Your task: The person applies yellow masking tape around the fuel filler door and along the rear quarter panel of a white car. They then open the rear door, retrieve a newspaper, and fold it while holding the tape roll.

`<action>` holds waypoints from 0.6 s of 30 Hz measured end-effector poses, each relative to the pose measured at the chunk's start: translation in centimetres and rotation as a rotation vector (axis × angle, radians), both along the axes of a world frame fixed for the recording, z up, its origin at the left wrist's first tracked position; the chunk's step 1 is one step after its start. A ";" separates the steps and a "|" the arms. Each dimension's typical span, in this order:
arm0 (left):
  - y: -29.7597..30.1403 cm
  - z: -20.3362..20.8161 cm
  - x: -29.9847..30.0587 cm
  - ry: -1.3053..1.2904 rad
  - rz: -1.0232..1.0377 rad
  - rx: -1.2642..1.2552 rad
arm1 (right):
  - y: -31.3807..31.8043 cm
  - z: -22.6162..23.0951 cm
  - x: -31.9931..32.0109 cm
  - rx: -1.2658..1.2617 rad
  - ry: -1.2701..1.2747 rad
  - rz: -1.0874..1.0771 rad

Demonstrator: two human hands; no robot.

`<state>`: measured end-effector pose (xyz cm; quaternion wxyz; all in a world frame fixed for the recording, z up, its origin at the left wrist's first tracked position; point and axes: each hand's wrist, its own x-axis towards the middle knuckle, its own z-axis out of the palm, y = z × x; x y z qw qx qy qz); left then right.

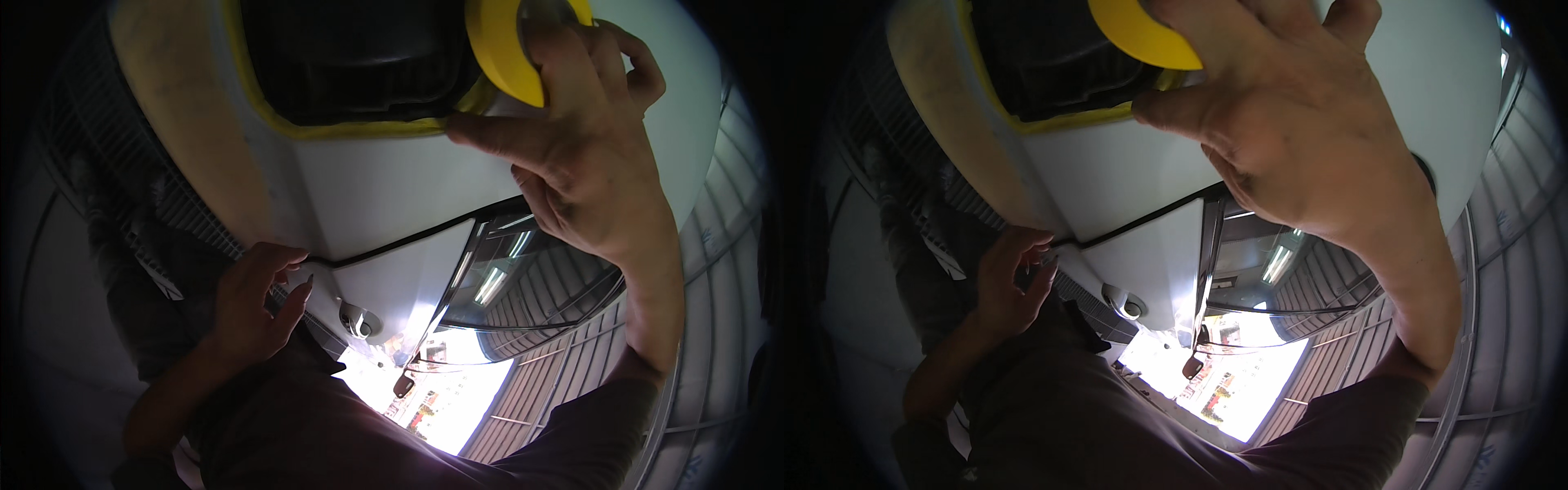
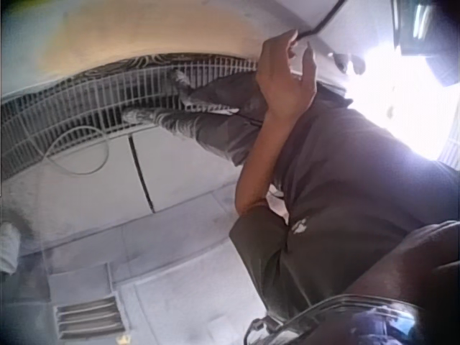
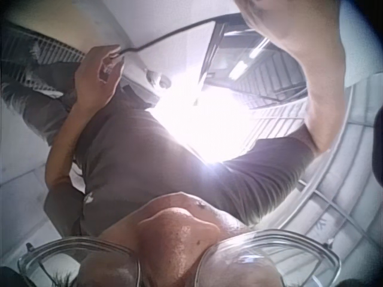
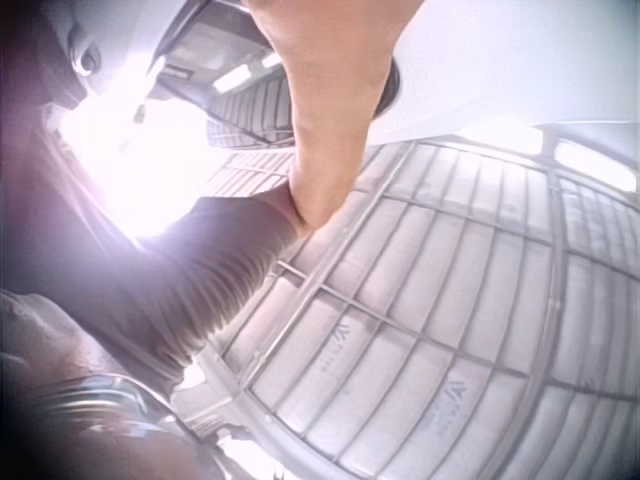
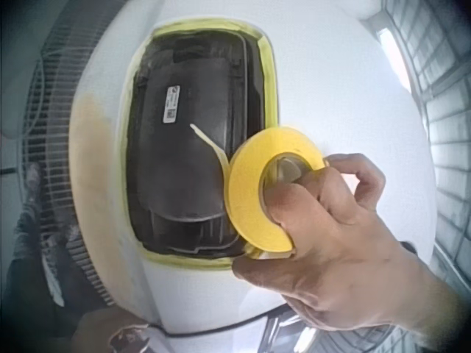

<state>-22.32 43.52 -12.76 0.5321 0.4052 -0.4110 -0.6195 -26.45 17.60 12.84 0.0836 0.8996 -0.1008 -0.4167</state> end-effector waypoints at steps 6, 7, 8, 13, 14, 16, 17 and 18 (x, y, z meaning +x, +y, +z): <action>0.1 -0.4 -0.5 0.020 0.021 0.003 | -1.0 -0.9 -1.4 -0.057 -0.074 0.234; 0.1 -0.4 -0.5 0.015 0.026 -0.001 | -0.9 -0.1 -1.6 -0.047 -0.062 0.188; 0.1 -0.3 -0.6 0.024 0.035 0.012 | -0.9 0.1 -1.8 -0.048 -0.027 0.163; 0.1 -0.2 -0.1 0.038 0.035 0.029 | 0.6 -0.2 -2.6 -0.084 -0.040 0.144; -0.1 -0.3 0.2 0.022 0.065 0.023 | 0.9 -0.4 -2.5 -0.067 -0.065 0.087; -1.0 -0.9 0.9 0.033 0.131 -0.009 | 1.4 -0.9 -2.1 -0.050 -0.087 0.016; -1.6 -1.4 1.2 -0.093 0.201 -0.030 | 1.8 -1.1 -1.8 -0.050 -0.084 0.002; -2.3 -1.7 1.6 -0.197 0.274 -0.056 | 2.1 -1.4 -1.6 -0.033 -0.135 -0.037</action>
